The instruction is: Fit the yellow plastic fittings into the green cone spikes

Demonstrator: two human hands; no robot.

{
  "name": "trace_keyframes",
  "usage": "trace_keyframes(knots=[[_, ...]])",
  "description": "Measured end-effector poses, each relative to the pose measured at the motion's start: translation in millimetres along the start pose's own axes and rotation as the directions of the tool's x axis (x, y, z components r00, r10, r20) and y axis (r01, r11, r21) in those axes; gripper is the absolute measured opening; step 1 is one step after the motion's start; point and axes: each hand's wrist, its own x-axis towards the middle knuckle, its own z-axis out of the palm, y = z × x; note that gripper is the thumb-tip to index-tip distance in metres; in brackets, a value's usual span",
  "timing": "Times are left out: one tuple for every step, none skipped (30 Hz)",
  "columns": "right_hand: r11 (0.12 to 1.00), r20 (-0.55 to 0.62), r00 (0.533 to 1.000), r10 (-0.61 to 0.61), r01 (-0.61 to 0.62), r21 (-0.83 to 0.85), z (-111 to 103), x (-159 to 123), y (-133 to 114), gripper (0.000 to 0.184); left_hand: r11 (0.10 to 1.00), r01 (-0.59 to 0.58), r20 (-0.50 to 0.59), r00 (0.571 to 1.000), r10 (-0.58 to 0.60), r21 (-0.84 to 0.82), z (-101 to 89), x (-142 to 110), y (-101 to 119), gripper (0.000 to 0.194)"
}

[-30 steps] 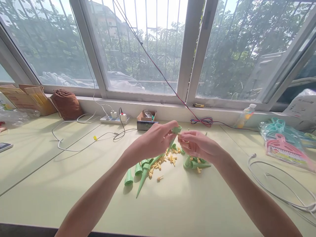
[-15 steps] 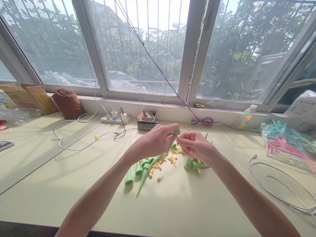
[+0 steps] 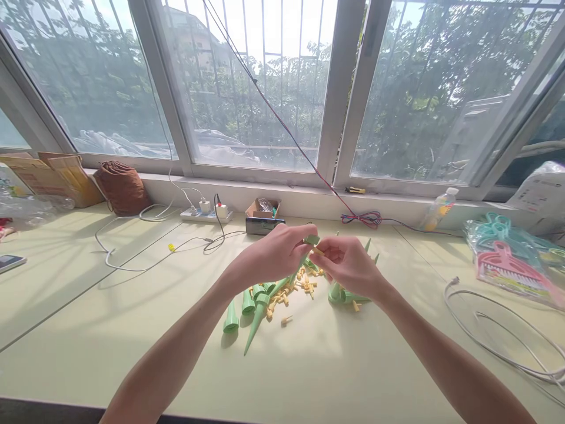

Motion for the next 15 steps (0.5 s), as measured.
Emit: trace_keyframes(knots=[[1.0,-0.003,1.0,-0.01,0.01,-0.007,0.2,0.1,0.7,0.026,1.0,0.002,0.0,1.0,-0.002,-0.001,-0.1,0.0,0.2,0.015],[1.0,-0.007,1.0,-0.019,0.019,-0.012,0.4,0.0,1.2,0.026,1.0,0.001,-0.002,1.0,-0.001,-0.004,-0.1,-0.1,0.3,0.015],[1.0,-0.01,1.0,-0.027,0.027,-0.017,0.5,-0.2,1.5,0.026,1.0,-0.001,-0.004,1.0,0.001,-0.007,0.0,0.0,0.2,0.015],[0.999,-0.013,0.999,-0.034,0.033,-0.023,0.6,-0.5,1.6,0.026,1.0,-0.003,-0.008,1.0,0.003,-0.01,0.2,0.0,0.2,0.014],[0.999,-0.014,0.999,-0.04,0.039,-0.032,0.7,-0.9,1.4,0.026,1.0,-0.004,-0.013,1.0,0.004,-0.01,0.3,0.0,0.2,0.014],[0.998,-0.016,0.999,-0.047,0.046,-0.042,0.8,-1.3,1.0,0.026,1.0,-0.005,-0.017,1.0,0.005,-0.009,0.5,0.0,0.2,0.014],[0.997,-0.017,0.998,-0.054,0.053,-0.054,0.9,-1.6,0.5,0.025,1.0,-0.004,-0.018,1.0,0.004,-0.004,0.5,-0.1,0.4,0.014],[0.996,-0.019,0.998,-0.061,0.059,-0.068,1.0,-1.9,-0.1,0.025,1.0,-0.002,-0.017,1.0,0.002,0.001,0.4,-0.3,0.7,0.015],[0.994,-0.021,0.997,-0.068,0.066,-0.083,1.1,-2.1,-0.8,0.025,1.0,0.003,-0.014,1.0,-0.003,0.007,0.1,-0.6,1.3,0.015],[0.993,-0.022,0.997,-0.074,0.071,-0.098,1.3,-2.3,-1.4,0.024,1.0,0.009,-0.01,1.0,-0.009,0.012,-0.2,-1.0,1.9,0.015],[0.991,-0.023,0.997,-0.08,0.077,-0.113,1.4,-2.5,-1.9,0.024,1.0,0.015,-0.007,1.0,-0.015,0.017,-0.6,-1.5,2.6,0.015],[0.988,-0.025,0.996,-0.087,0.083,-0.13,1.5,-2.8,-2.3,0.024,1.0,0.02,-0.006,1.0,-0.019,0.021,-1.0,-1.9,3.3,0.015],[0.986,-0.027,0.995,-0.093,0.088,-0.145,1.6,-3.2,-2.6,0.024,0.999,0.021,-0.008,1.0,-0.021,0.025,-1.4,-2.4,3.9,0.015],[0.983,-0.029,0.994,-0.101,0.095,-0.158,1.6,-3.6,-2.8,0.024,0.999,0.02,-0.012,1.0,-0.02,0.028,-1.6,-2.8,4.3,0.014],[0.981,-0.032,0.994,-0.107,0.101,-0.168,1.5,-4.1,-2.9,0.024,0.999,0.017,-0.017,1.0,-0.016,0.031,-1.7,-3.2,4.5,0.014]])
